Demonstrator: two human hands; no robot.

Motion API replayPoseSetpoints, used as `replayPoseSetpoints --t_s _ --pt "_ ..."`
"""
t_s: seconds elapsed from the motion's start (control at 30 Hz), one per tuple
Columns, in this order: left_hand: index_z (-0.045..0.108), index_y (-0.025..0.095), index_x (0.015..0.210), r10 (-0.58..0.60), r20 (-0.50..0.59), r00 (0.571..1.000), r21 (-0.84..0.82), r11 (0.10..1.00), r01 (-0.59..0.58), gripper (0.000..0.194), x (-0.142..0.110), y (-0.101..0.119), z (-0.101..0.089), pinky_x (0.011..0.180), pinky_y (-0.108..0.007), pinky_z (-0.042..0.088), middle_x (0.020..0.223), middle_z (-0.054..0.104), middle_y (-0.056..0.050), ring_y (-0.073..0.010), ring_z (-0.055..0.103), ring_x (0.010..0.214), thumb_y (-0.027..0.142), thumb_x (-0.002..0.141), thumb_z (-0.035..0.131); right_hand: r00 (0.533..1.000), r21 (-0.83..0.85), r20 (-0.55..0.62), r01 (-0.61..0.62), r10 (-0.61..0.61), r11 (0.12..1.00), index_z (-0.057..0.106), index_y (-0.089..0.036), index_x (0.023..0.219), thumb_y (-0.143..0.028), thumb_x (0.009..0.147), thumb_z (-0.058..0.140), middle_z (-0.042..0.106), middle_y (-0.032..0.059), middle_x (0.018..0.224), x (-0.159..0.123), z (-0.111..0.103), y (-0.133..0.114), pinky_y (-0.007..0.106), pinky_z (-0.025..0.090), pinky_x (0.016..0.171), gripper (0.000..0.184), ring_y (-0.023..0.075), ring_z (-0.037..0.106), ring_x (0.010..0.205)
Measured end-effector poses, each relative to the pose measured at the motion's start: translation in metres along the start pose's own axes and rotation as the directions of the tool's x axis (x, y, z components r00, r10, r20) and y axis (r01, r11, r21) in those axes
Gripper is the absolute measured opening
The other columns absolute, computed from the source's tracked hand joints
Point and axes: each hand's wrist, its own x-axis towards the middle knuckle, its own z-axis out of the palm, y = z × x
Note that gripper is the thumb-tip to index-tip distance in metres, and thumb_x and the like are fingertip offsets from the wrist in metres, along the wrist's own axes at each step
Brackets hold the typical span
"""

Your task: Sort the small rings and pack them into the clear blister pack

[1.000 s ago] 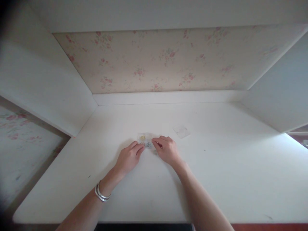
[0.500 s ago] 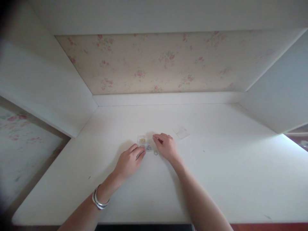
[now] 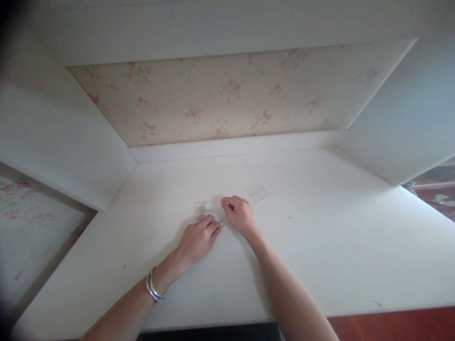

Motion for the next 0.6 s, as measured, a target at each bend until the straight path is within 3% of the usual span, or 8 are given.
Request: replayPoseSetpoints --t_s 0.4,0.6 --pt "0.062 0.018 0.093 0.051 0.076 0.996 0.067 0.996 -0.056 0.028 0.011 0.010 -0.001 0.065 -0.031 0.048 0.096 0.058 -0.009 -0.0192 0.060 0.077 0.013 0.090 0.035 0.999 -0.036 0.043 0.024 -0.022 0.999 0.070 -0.023 0.090 -0.030 0.089 0.045 0.066 0.0025 0.075 0.000 -0.009 0.001 0.024 0.040 0.063 0.025 0.0133 0.057 0.067" --pt "0.061 0.025 0.096 -0.018 -0.092 0.996 -0.021 1.000 0.016 0.023 0.008 -0.001 -0.011 0.067 -0.025 0.047 0.092 0.060 -0.003 -0.0157 0.061 0.078 0.026 0.093 0.038 1.000 -0.039 0.026 0.004 -0.003 0.999 0.070 -0.023 0.089 -0.029 0.089 0.046 0.065 0.0022 0.074 0.002 -0.010 0.003 0.023 0.039 0.063 0.025 0.0128 0.057 0.066"
